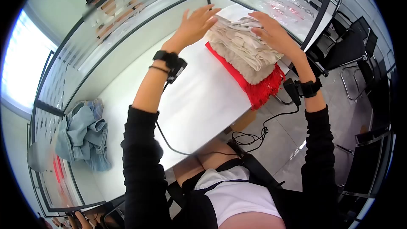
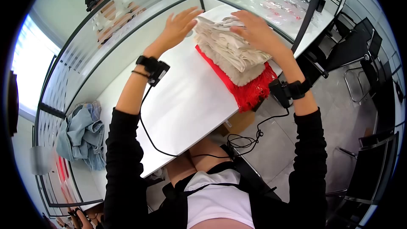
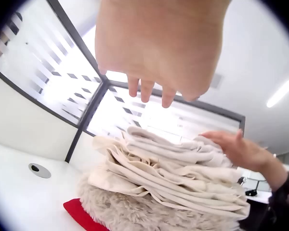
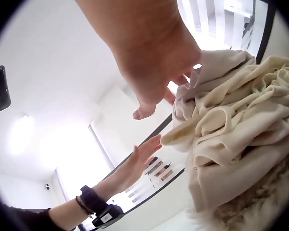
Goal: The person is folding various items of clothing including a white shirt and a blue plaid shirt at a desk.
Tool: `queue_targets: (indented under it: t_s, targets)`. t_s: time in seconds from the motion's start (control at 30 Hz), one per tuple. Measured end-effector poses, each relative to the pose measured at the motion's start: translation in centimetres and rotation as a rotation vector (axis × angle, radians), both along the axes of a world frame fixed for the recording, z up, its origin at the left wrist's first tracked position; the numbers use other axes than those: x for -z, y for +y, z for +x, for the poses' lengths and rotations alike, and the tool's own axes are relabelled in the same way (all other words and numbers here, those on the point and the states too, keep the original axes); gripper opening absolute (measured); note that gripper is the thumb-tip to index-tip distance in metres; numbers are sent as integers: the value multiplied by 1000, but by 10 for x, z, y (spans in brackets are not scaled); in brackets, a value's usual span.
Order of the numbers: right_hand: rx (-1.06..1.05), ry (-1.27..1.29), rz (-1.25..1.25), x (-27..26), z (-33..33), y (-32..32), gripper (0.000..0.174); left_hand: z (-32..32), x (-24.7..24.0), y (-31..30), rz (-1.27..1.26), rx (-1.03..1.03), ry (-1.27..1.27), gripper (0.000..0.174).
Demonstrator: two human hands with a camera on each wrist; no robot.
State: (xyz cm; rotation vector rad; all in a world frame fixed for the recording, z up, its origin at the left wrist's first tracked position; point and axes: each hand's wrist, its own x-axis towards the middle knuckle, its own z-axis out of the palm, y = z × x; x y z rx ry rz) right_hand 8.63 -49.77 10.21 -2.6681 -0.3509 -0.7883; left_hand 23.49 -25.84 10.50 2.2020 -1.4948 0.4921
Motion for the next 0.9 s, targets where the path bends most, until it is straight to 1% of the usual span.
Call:
queue_targets:
  t_s: [0.03,0.07,0.17,0.2,0.3,0.33,0.37,0.43,0.47,0.5,0.57,0.6,0.67,0.7,0.73,0.8,0.83,0.9]
  targets:
    - [-13,3,37,-2,-1,1,42,-5,-1,17,-23,-17,23,44]
    - [1,-34,26,-3,-1,2,40,-12,-4,35,-45,-44,56,42]
    - [21,-116,121,-8,-1,16,38,-25,-3,89,-85,-104,130,42]
    - [4,-144,118,-12,-4,24,34,-32,-3,106,-82,-142,139,45]
    - [-77,-257,-19,-17,-8,59,30,-52,3,160,-112,-208,240,44]
    - [-119,-231,-3,-17,-10,74,26,-61,4,176,-166,-235,291,36]
    - [-203,-197,25,-18,-11,91,24,-65,6,193,-176,-276,307,36]
    - [-280,-105,11,-19,-20,131,22,-72,19,231,-196,-353,346,34]
    - [-342,-95,22,-15,-20,150,19,-76,24,248,-247,-395,361,33]
    - [-367,21,1,-13,-22,168,22,-79,29,266,-273,-440,396,33]
    - [-485,81,-69,-1,-16,196,19,-83,42,303,-329,-527,467,32]
    - [-513,149,-73,4,-12,211,18,-81,54,322,-390,-547,453,30]
    - [-564,288,-79,17,-3,239,17,-85,67,356,-428,-649,503,29]
    - [-622,244,-77,29,6,251,16,-87,73,373,-446,-699,524,29]
    - [-650,287,-54,32,11,264,15,-86,83,389,-472,-721,510,29]
    - [-699,346,-19,43,21,289,14,-87,105,415,-540,-782,580,28]
    - [-718,350,-11,51,31,300,13,-87,109,424,-577,-809,610,28]
    - [-744,387,19,66,43,319,13,-93,116,429,-589,-836,588,26]
